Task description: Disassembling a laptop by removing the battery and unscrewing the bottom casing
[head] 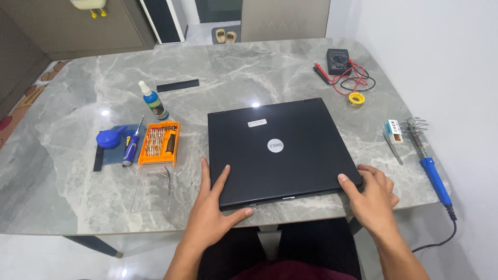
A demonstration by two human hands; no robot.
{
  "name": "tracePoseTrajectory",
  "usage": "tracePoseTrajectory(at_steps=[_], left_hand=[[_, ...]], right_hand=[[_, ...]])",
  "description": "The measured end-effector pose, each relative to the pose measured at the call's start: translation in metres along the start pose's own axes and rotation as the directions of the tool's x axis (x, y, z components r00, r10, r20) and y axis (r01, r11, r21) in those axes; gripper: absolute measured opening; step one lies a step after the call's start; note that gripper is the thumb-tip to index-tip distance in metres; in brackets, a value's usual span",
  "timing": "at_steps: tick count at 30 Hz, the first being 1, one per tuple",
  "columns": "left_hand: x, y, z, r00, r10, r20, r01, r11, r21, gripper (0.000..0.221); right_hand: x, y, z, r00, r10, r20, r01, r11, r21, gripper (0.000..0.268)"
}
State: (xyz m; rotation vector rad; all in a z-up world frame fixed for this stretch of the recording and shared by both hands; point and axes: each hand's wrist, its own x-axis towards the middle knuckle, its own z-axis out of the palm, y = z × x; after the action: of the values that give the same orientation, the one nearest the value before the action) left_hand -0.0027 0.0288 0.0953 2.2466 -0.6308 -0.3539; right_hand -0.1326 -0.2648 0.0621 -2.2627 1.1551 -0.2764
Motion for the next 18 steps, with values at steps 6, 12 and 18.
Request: tracePoseTrajectory(at_steps=[6,12,18], left_hand=[[0.002,-0.009,0.004,0.998,0.059,-0.022,-0.058,0.998,0.020,0.086],[0.003,-0.005,0.009,0.997,-0.009,-0.074,0.011,1.000,0.017,0.097],[0.003,-0.021,0.021,0.937,0.318,-0.147,-0.305,0.947,0.106,0.087]], right_hand=[[0.008,0.012,0.004,0.999,-0.031,-0.009,0.031,0.998,-0.048,0.061],[-0.023,-0.051,-0.031,0.976,0.201,0.082,-0.215,0.942,0.259,0.040],[-0.002,-0.008,0.000,0.977,0.211,0.043,-0.187,0.734,0.653,0.033]])
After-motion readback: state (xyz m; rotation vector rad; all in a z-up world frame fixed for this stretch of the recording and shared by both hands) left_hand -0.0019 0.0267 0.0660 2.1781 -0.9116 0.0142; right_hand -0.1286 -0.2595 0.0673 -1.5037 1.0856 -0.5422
